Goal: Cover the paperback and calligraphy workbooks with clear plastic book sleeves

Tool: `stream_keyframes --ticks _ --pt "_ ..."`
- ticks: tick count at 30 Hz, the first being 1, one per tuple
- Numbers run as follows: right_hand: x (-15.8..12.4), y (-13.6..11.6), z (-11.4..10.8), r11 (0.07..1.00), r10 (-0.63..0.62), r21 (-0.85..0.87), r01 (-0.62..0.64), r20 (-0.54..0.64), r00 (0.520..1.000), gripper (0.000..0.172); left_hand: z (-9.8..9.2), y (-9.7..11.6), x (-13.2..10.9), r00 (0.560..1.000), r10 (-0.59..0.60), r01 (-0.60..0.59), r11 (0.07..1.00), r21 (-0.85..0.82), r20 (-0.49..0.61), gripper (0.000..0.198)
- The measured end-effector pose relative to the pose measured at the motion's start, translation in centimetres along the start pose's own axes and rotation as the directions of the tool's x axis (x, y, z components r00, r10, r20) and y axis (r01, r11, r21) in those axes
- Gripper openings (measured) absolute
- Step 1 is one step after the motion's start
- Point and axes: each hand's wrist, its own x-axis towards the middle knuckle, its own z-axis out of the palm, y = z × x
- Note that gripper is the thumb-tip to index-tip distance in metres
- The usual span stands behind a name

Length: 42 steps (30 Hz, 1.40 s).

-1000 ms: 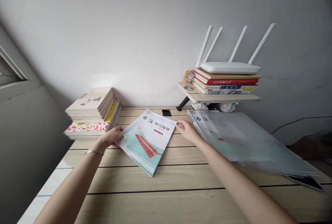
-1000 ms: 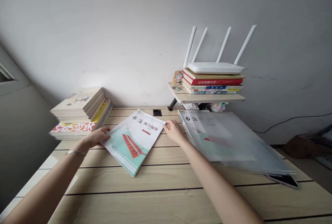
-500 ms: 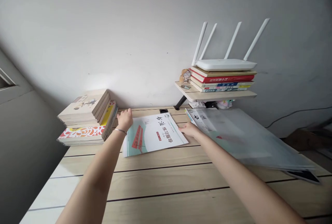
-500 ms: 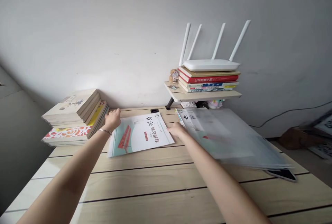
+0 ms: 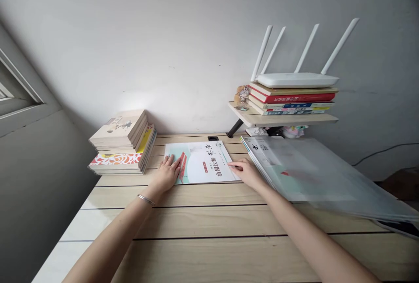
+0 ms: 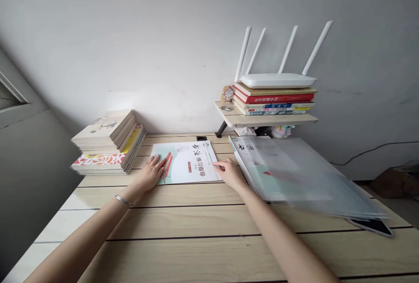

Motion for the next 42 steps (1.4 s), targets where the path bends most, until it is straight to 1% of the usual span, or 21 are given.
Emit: stream_keyframes --ticks 3,5,6,7,9,10,11,12,13,15,17,18,21,26,30,32,34,36,38,40,42 --pt "-0.4 -0.1 0.0 1.000 -0.009 0.013 0.010 -0.054 0.999 0.026 0.1 -0.8 1.7 0.999 0.033 -0.034 0.998 -0.054 -0.021 0.043" --pt "-0.7 -0.1 0.1 0.999 -0.035 0.028 0.037 -0.079 0.996 0.026 -0.2 -1.0 2.2 0.998 0.017 -0.026 0.992 -0.126 -0.065 0.037" --pt "-0.8 0.0 0.1 0.998 -0.050 0.037 0.053 -0.082 0.995 0.026 -0.5 -1.1 2.1 0.994 -0.023 0.005 0.986 -0.169 -0.103 0.033" --pt "-0.9 0.1 0.1 0.997 -0.058 0.048 0.062 -0.079 0.995 0.027 -0.8 -1.3 1.7 0.985 -0.096 0.063 0.974 -0.216 -0.145 0.030" --pt "-0.9 0.3 -0.2 0.995 -0.049 0.082 0.054 -0.066 0.997 0.027 -1.4 -1.8 0.5 0.933 -0.304 0.232 0.918 -0.321 -0.193 0.026" --pt "-0.9 0.4 -0.4 0.994 -0.031 0.103 0.036 -0.053 0.998 0.027 -1.6 -2.1 -0.3 0.901 -0.393 0.306 0.876 -0.372 -0.182 0.027" --pt "-0.9 0.4 -0.6 0.992 -0.003 0.126 0.007 -0.032 0.999 0.026 -1.8 -2.3 -1.2 0.879 -0.452 0.357 0.835 -0.419 -0.152 0.030" --pt "-0.9 0.4 -0.9 0.988 0.034 0.149 -0.033 -0.002 0.999 0.024 -2.0 -2.4 -2.0 0.871 -0.480 0.386 0.801 -0.458 -0.103 0.035" --pt "-1.0 0.3 -1.2 0.982 0.078 0.170 -0.083 0.038 0.996 0.023 -2.1 -2.5 -2.7 0.876 -0.480 0.397 0.776 -0.491 -0.052 0.041" --pt "-1.2 0.0 -1.8 0.958 0.179 0.201 -0.203 0.131 0.975 0.025 -2.1 -2.3 -3.7 0.894 -0.448 0.387 0.750 -0.537 0.018 0.054" --pt "-1.7 -0.4 -2.1 0.932 0.253 0.218 -0.290 0.182 0.950 0.031 -2.0 -1.9 -4.0 0.899 -0.437 0.382 0.748 -0.543 0.031 0.063" --pt "-1.9 -0.6 -2.2 0.926 0.265 0.226 -0.303 0.184 0.947 0.033 -1.9 -1.7 -3.9 0.900 -0.435 0.378 0.757 -0.533 0.020 0.064" --pt "-2.4 -0.6 -2.4 0.932 0.238 0.246 -0.267 0.142 0.961 0.035 -1.6 -1.1 -3.4 0.899 -0.437 0.367 0.779 -0.509 -0.020 0.058" --pt "-2.3 0.6 -2.5 0.947 0.219 0.218 -0.235 0.097 0.971 0.029 -1.2 -0.5 -3.3 0.901 -0.428 0.329 0.783 -0.528 -0.074 0.034" --pt "-2.1 1.2 -2.6 0.951 0.213 0.204 -0.232 0.108 0.971 0.028 -0.9 -0.4 -3.3 0.918 -0.384 0.287 0.814 -0.504 -0.097 0.023" --pt "-2.1 1.2 -2.7 0.958 0.217 0.166 -0.235 0.123 0.969 0.027 -1.0 -0.3 -3.3 0.928 -0.359 0.278 0.843 -0.460 -0.098 0.020" --pt "-2.1 0.6 -2.8 0.972 0.209 0.096 -0.216 0.084 0.974 0.024 -1.2 0.0 -3.2 0.946 -0.298 0.235 0.904 -0.357 -0.131 0.022" --pt "-2.3 -0.8 -2.6 0.991 0.134 -0.002 -0.134 -0.040 0.990 0.020 -1.4 0.7 -3.2 0.962 -0.197 0.155 0.963 -0.218 -0.187 0.027" --pt "-2.5 -3.1 -1.8 0.994 -0.039 -0.104 0.023 -0.162 0.986 0.015 -1.5 1.6 -3.1 0.977 -0.076 0.053 0.992 -0.116 -0.201 0.029" --pt "-2.8 -6.1 -0.2 0.968 -0.236 -0.120 0.219 -0.144 0.961 0.012 -1.5 2.3 -3.0 0.985 0.039 -0.051 0.996 -0.069 -0.168 0.027" --pt "-3.0 -9.2 2.0 0.916 -0.392 -0.123 0.381 -0.072 0.917 0.013 -1.5 2.7 -2.8 0.982 0.127 -0.134 0.990 -0.040 -0.138 0.024"
